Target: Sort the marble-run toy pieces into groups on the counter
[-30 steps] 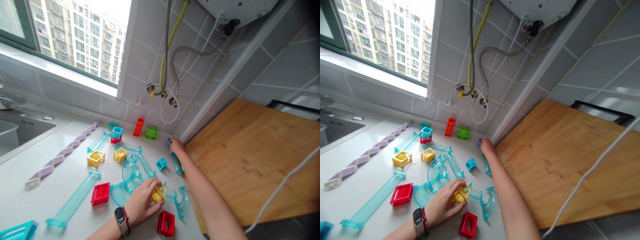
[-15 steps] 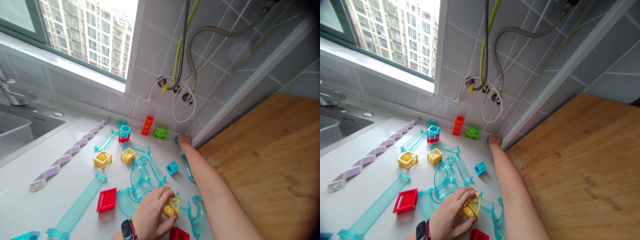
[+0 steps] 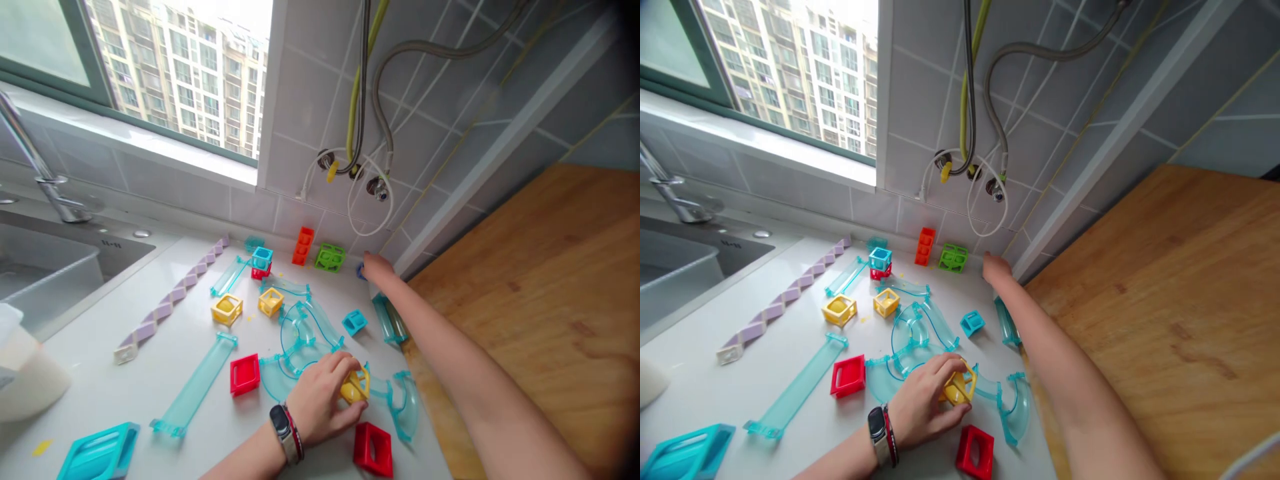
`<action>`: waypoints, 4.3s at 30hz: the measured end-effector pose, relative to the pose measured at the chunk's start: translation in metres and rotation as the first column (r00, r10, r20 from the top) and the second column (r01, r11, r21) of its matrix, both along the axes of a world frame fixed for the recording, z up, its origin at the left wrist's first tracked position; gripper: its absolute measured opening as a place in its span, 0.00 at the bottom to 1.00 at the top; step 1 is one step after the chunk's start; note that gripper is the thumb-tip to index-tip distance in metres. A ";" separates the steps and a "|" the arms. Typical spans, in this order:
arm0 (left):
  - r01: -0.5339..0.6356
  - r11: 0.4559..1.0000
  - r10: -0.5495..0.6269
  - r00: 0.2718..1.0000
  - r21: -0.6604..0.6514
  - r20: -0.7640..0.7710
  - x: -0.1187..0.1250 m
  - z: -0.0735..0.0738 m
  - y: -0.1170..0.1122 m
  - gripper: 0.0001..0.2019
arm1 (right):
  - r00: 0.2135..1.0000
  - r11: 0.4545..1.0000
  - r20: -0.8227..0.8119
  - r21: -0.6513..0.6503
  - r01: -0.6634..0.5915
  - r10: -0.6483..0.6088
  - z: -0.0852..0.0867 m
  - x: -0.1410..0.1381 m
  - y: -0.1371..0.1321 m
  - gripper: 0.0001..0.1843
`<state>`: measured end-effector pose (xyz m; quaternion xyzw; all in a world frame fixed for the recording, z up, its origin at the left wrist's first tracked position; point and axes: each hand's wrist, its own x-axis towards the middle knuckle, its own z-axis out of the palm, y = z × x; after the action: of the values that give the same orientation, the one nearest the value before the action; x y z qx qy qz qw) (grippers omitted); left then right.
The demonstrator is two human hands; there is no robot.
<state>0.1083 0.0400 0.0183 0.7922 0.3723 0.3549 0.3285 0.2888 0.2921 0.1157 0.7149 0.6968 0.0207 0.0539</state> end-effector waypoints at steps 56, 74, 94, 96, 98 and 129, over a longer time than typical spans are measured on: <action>-0.010 0.863 0.333 0.763 -0.505 0.554 -0.022 0.011 0.051 0.22 | 0.092 0.801 -0.837 0.477 -0.362 0.540 -0.063 -0.024 -0.198 0.31; 0.230 0.793 0.211 0.765 -0.564 0.608 -0.025 0.021 0.057 0.25 | -0.137 0.875 -0.864 0.478 0.074 0.484 -0.068 -0.019 -0.189 0.14; -0.009 0.881 0.342 0.702 -0.472 0.624 -0.027 0.020 0.065 0.29 | -0.249 0.957 -0.940 0.267 -0.112 0.233 -0.078 -0.023 -0.192 0.24; 0.005 0.879 0.345 0.684 -0.477 0.643 -0.027 0.022 0.064 0.29 | -0.191 0.960 -0.946 0.276 -0.054 0.262 -0.079 -0.025 -0.191 0.22; -0.002 0.872 0.360 0.678 -0.489 0.641 -0.027 0.025 0.064 0.28 | -0.165 0.960 -0.947 0.279 -0.002 0.275 -0.080 -0.027 -0.190 0.23; 0.326 0.731 0.305 0.630 -0.600 0.715 -0.024 0.019 0.058 0.18 | -0.204 0.959 -0.948 0.203 0.198 0.243 -0.084 -0.025 -0.185 0.18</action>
<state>0.0840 0.0979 0.0371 0.3825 0.2908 0.4948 0.7241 0.2633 0.1074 0.0321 0.4503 0.4805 -0.4418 -0.6092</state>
